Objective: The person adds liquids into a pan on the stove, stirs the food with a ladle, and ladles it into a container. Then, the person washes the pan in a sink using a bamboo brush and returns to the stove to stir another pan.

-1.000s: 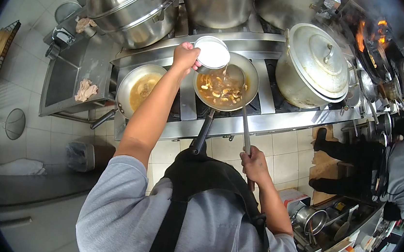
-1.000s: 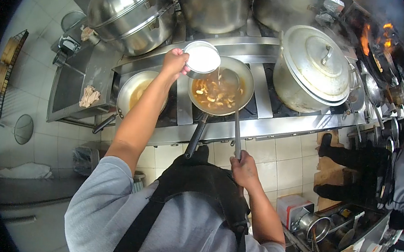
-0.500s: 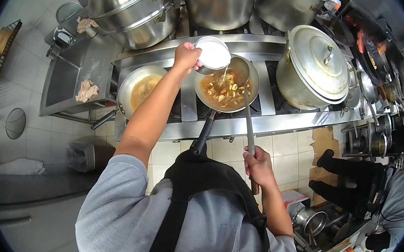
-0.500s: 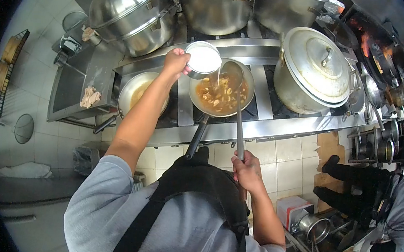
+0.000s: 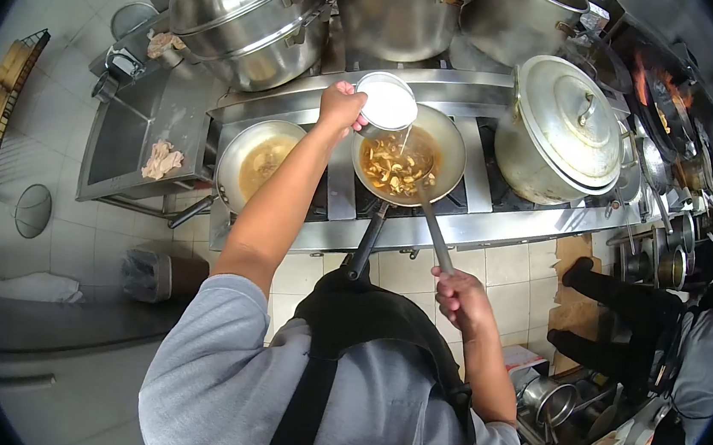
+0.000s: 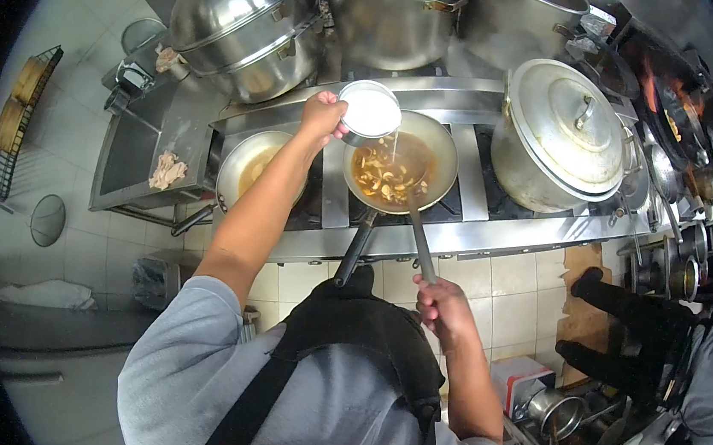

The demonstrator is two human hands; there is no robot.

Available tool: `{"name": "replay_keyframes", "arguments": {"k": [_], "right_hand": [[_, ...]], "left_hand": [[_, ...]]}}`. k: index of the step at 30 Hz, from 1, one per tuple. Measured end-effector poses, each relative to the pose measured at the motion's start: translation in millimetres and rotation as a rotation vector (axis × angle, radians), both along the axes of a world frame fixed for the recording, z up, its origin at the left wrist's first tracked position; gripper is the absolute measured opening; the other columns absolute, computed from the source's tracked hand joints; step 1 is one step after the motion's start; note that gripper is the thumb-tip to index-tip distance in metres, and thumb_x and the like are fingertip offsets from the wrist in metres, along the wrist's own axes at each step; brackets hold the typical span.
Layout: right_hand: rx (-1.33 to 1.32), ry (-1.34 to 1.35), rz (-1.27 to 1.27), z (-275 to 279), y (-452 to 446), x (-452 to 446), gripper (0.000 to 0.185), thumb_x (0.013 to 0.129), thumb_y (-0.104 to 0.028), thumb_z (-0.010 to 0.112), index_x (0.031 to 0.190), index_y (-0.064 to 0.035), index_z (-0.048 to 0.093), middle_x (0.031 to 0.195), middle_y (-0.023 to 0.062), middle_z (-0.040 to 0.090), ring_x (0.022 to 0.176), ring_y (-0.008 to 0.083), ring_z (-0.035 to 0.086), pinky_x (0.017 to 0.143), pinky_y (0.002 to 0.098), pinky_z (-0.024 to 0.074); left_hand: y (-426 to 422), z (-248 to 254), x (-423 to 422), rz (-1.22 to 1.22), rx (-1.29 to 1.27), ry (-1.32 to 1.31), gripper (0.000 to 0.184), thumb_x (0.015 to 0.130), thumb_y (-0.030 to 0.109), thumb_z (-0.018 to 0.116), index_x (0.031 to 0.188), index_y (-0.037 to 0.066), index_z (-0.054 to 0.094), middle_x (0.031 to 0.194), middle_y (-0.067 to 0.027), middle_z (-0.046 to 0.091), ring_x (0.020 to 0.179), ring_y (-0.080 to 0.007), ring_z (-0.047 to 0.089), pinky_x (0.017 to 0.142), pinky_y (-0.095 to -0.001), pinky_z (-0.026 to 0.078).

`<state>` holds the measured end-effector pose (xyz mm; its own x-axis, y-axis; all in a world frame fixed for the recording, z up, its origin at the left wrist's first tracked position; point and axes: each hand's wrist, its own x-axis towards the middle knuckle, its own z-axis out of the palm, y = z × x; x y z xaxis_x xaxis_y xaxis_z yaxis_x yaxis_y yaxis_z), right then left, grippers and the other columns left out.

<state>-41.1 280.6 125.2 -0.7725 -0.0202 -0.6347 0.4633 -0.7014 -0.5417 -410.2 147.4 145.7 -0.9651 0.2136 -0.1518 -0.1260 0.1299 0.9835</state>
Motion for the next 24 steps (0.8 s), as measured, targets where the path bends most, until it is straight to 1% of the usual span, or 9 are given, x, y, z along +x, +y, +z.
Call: {"name": "replay_keyframes", "arguments": {"k": [1,4,8,9,15,18,20,21,24], "right_hand": [[-0.163,-0.036,-0.055,7.7,5.0,0.2,0.021,0.091,-0.014,0.052,0.106,0.0005,0.053,0.061,-0.0045,0.041,0.041,0.0023,0.037,0.029,0.0185,0.0317],[-0.232,-0.013,-0.078,11.4,2.7,4.7,0.022,0.091,-0.015,0.052,0.107,0.0011,0.053,0.061,-0.004,0.042,0.041,0.0023,0.037,0.028,0.0185,0.0318],[0.31,0.004,0.03,23.0,-15.7,2.5,0.022,0.089,-0.01,0.055,0.107,0.0028,0.053,0.061,-0.0003,0.046,0.041,0.0065,0.041,0.033,0.0215,0.0347],[0.403,0.027,0.059,17.0,-14.5,1.1,0.022,0.087,-0.008,0.056,0.106,0.0042,0.053,0.061,0.001,0.048,0.042,0.0082,0.043,0.038,0.023,0.0357],[0.865,0.009,0.107,8.5,-14.8,0.9,0.023,0.088,-0.012,0.056,0.104,0.0048,0.053,0.06,0.0018,0.05,0.042,0.0094,0.045,0.04,0.025,0.0372],[1.411,0.157,0.222,-17.5,-6.0,3.5,0.021,0.088,-0.015,0.058,0.099,0.0018,0.053,0.06,0.0075,0.054,0.046,0.0147,0.054,0.045,0.0308,0.044],[1.518,0.142,0.244,-35.5,-7.4,3.6,0.021,0.088,-0.015,0.059,0.098,0.0026,0.052,0.061,0.0085,0.054,0.046,0.0158,0.055,0.045,0.0315,0.0439],[1.571,0.134,0.254,-37.9,-8.2,2.6,0.022,0.088,-0.016,0.059,0.097,0.003,0.052,0.061,0.009,0.055,0.046,0.0164,0.055,0.045,0.0318,0.0439],[0.894,-0.049,0.212,-35.4,-13.8,-2.1,0.023,0.088,-0.015,0.059,0.098,0.0041,0.052,0.062,0.007,0.054,0.046,0.0158,0.054,0.043,0.0318,0.0425]], "left_hand": [[-0.4,0.5,0.0,-0.011,-0.007,-0.001,0.012,0.073,0.002,0.056,0.073,0.007,0.045,0.062,-0.0064,0.053,0.041,-0.0163,0.055,0.032,-0.0272,0.038],[-0.8,0.3,0.6,-0.021,-0.006,-0.002,0.012,0.073,0.002,0.056,0.072,0.007,0.045,0.061,-0.0062,0.053,0.04,-0.016,0.054,0.031,-0.0269,0.037],[-2.4,-7.0,-0.5,-0.025,0.003,0.0,0.012,0.073,0.002,0.057,0.072,0.007,0.045,0.06,-0.0059,0.053,0.04,-0.0157,0.054,0.031,-0.0264,0.037],[-2.3,-8.1,-0.7,-0.02,0.008,-0.005,0.012,0.073,0.002,0.057,0.072,0.007,0.045,0.06,-0.0058,0.053,0.04,-0.0157,0.054,0.031,-0.0264,0.037],[-3.6,-10.7,-2.8,-0.007,0.082,-0.077,0.015,0.073,0.002,0.059,0.079,0.007,0.046,0.062,-0.0061,0.053,0.039,-0.0161,0.053,0.03,-0.0261,0.036],[-5.2,-8.9,-3.4,-0.006,0.101,-0.119,0.019,0.073,0.002,0.06,0.084,0.006,0.046,0.064,-0.0064,0.053,0.039,-0.0164,0.053,0.03,-0.026,0.036],[-5.2,-6.6,-2.1,-0.006,0.102,-0.126,0.021,0.073,0.002,0.06,0.086,0.006,0.045,0.065,-0.0065,0.053,0.039,-0.0166,0.053,0.03,-0.026,0.036],[-4.9,-4.0,-0.6,-0.006,0.106,-0.116,0.018,0.073,0.002,0.059,0.083,0.006,0.045,0.064,-0.0068,0.052,0.04,-0.0167,0.053,0.03,-0.0264,0.037],[-4.0,-0.1,4.0,-0.006,0.113,-0.095,0.013,0.075,0.001,0.057,0.076,0.006,0.044,0.061,-0.0076,0.052,0.04,-0.0168,0.054,0.031,-0.027,0.037]]}}
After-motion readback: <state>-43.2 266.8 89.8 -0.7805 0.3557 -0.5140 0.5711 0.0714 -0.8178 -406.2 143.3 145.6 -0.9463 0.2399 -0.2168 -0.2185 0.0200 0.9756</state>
